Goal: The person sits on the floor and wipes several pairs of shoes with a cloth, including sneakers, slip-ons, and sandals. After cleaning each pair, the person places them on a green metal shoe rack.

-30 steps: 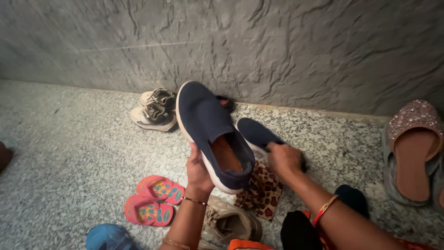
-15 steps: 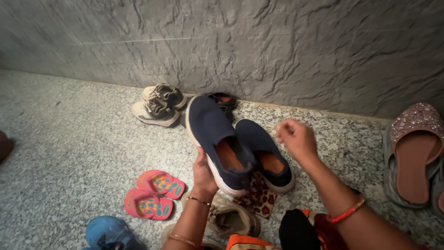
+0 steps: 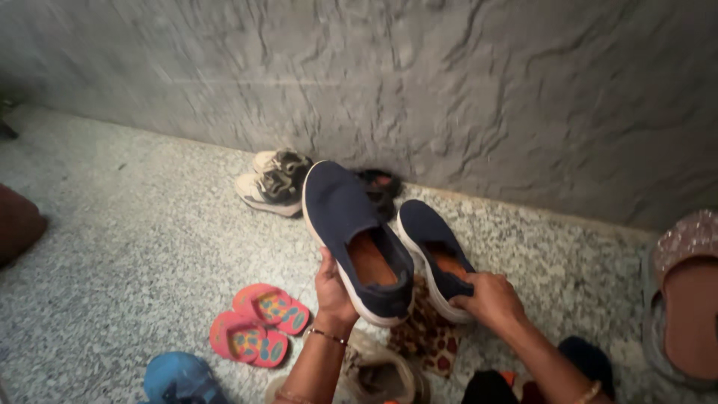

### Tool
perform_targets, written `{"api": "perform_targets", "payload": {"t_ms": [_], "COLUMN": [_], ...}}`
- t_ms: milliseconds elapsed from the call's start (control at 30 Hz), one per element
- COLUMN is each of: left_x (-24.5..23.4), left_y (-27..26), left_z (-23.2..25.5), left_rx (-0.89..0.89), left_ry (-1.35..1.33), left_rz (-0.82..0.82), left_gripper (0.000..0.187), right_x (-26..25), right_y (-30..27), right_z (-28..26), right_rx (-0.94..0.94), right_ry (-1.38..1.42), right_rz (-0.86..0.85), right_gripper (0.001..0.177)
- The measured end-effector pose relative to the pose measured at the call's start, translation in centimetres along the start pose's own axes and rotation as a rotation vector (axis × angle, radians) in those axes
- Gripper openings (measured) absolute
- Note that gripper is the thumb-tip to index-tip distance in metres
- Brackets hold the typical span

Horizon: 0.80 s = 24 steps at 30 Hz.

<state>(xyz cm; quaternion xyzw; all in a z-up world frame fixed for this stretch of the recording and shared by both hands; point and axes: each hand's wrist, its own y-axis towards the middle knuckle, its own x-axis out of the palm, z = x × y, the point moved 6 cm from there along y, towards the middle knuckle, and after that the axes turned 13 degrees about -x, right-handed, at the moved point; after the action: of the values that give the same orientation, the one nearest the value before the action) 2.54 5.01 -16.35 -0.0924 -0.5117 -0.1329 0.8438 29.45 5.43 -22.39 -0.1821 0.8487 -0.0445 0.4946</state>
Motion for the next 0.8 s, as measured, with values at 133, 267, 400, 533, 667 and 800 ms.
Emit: {"api": "perform_targets", "payload": {"t_ms": [133,267,400,533,667,800], "left_x": [2.6,6.1,10.6,13.1,14.7,14.3], "left_y": [-0.2,-0.2,-0.9,-1.4,-1.7,-1.4], "left_z": [1.4,2.7,3.6,4.5,4.0,3.3], "left_rx": [0.056,0.027,-0.016,0.050,0.025,0.027], "left_ry": [0.004,-0.130,-0.158,-0.111,-0.098,-0.064], "left_rz": [-0.061,-0.123,-0.298,-0.298,-0.402,-0.345], "left_gripper": [0.068,0.073,0.081,0.077,0.075,0.075], "right_x": [-5.1,-11.3,-15.5,-18.0,-18.5,-17.8], "right_y": [-2.0,-5.3,-9.1,-11.7,-12.9,-13.2], "right_z": [-3.0,-7.5,-10.4,-12.0,-12.4,-12.3], "right_rx": [-0.091,-0.411,-0.559,-0.586,-0.557,-0.578], "right_ry": [0.074,0.052,-0.028,-0.018,0.034,0.103], "right_rz": [0.330,0.720,0.972,1.094,1.112,1.131], "right_gripper": [0.043,0.039,0.031,0.039,0.031,0.026]}}
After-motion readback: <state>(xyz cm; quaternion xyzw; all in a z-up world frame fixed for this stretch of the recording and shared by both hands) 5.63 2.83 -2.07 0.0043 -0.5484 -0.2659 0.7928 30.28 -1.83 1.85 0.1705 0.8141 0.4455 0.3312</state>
